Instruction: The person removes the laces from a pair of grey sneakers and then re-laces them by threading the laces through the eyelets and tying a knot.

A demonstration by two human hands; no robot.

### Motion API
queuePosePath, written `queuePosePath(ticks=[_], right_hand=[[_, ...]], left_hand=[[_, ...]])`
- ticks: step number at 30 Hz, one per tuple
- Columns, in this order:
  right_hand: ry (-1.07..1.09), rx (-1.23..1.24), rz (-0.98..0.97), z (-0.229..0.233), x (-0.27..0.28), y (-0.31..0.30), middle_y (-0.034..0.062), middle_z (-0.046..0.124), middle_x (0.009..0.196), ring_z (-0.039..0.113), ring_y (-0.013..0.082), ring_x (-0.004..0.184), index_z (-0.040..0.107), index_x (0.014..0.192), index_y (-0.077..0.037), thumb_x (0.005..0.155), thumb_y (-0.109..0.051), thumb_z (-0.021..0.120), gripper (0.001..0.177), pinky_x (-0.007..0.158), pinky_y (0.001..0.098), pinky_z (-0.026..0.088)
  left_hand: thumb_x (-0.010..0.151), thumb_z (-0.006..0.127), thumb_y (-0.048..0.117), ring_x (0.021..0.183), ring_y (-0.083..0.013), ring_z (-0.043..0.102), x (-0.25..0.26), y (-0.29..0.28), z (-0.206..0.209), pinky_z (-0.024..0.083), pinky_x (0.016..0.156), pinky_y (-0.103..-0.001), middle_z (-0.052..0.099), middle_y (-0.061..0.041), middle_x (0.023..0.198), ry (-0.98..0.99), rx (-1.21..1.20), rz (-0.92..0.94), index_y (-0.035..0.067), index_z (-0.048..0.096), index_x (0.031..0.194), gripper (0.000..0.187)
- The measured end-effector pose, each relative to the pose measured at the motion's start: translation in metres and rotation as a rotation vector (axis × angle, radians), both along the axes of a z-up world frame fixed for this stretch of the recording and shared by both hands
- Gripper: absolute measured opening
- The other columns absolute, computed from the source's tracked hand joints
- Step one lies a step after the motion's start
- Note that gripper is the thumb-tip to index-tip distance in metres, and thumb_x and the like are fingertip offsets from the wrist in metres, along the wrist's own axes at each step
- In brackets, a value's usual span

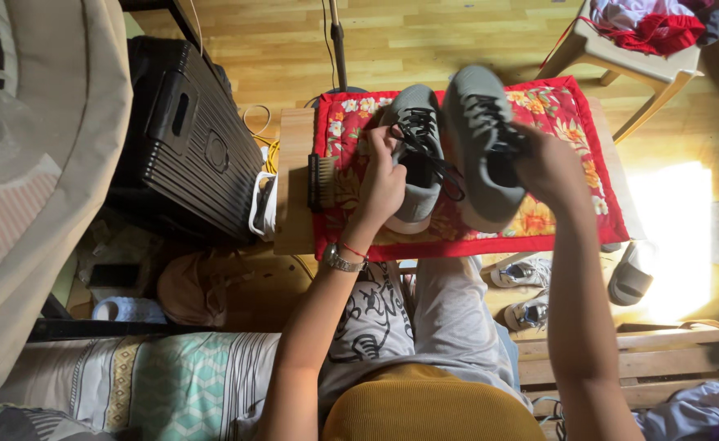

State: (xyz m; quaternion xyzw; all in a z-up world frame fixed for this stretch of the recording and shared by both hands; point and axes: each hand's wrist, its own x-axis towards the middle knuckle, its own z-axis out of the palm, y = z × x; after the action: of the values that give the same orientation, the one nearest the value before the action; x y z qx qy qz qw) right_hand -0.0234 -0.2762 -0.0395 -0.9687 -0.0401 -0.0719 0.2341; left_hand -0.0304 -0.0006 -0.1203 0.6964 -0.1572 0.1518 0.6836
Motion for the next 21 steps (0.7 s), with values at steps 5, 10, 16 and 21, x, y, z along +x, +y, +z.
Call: queuePosePath(ticks=[5,10,16,21], right_hand=[[0.013,-0.041,-0.007,-0.011,-0.002,0.038,0.0284,0.07,0.108,0.068,0.0437,0.101,0.062,0.142,-0.013,0.082,-0.01,0.064,0.061,0.088,0.0505,0.053],[0.214,0.06,0.149,-0.019,0.002,0.018,0.0247,0.068,0.123,0.068,0.0373,0.109,0.048,0.154,-0.015,0.083,-0.025,0.071,0.075,0.095,0.0457,0.053],[-0.014,1.537,0.232,0.006,-0.012,-0.007,0.0144,0.048,0.16,0.047,0.0275,0.144,0.043,0.156,-0.01,0.103,-0.053,0.059,0.07,0.123,0.0424,0.04],[-0.086,1.998,0.42,0.013,-0.046,0.012,0.0096,0.048,0.166,0.046,0.0233,0.154,0.046,0.16,-0.013,0.104,-0.059,0.05,0.073,0.133,0.039,0.034]], left_hand=[[0.083,0.04,-0.02,0.152,-0.0292,0.038,-0.006,-0.007,-0.009,0.032,0.121,-0.033,0.043,-0.024,0.152,-0.074,0.071,0.098,0.001,0.032,0.143,0.064],[0.085,0.05,-0.016,0.155,-0.0304,0.035,-0.007,0.001,-0.002,0.026,0.126,-0.037,0.04,-0.023,0.154,-0.026,-0.075,-0.063,0.0,0.027,0.153,0.074],[0.109,0.046,0.035,0.164,-0.0231,0.02,-0.03,0.03,0.057,0.014,0.134,-0.038,0.022,-0.015,0.174,0.009,-0.856,-0.378,0.006,0.022,0.166,0.068],[0.11,0.036,0.056,0.161,-0.0239,0.022,-0.056,0.023,0.091,0.017,0.134,-0.041,0.024,-0.014,0.173,0.018,-1.274,-0.496,0.009,0.027,0.165,0.073]])
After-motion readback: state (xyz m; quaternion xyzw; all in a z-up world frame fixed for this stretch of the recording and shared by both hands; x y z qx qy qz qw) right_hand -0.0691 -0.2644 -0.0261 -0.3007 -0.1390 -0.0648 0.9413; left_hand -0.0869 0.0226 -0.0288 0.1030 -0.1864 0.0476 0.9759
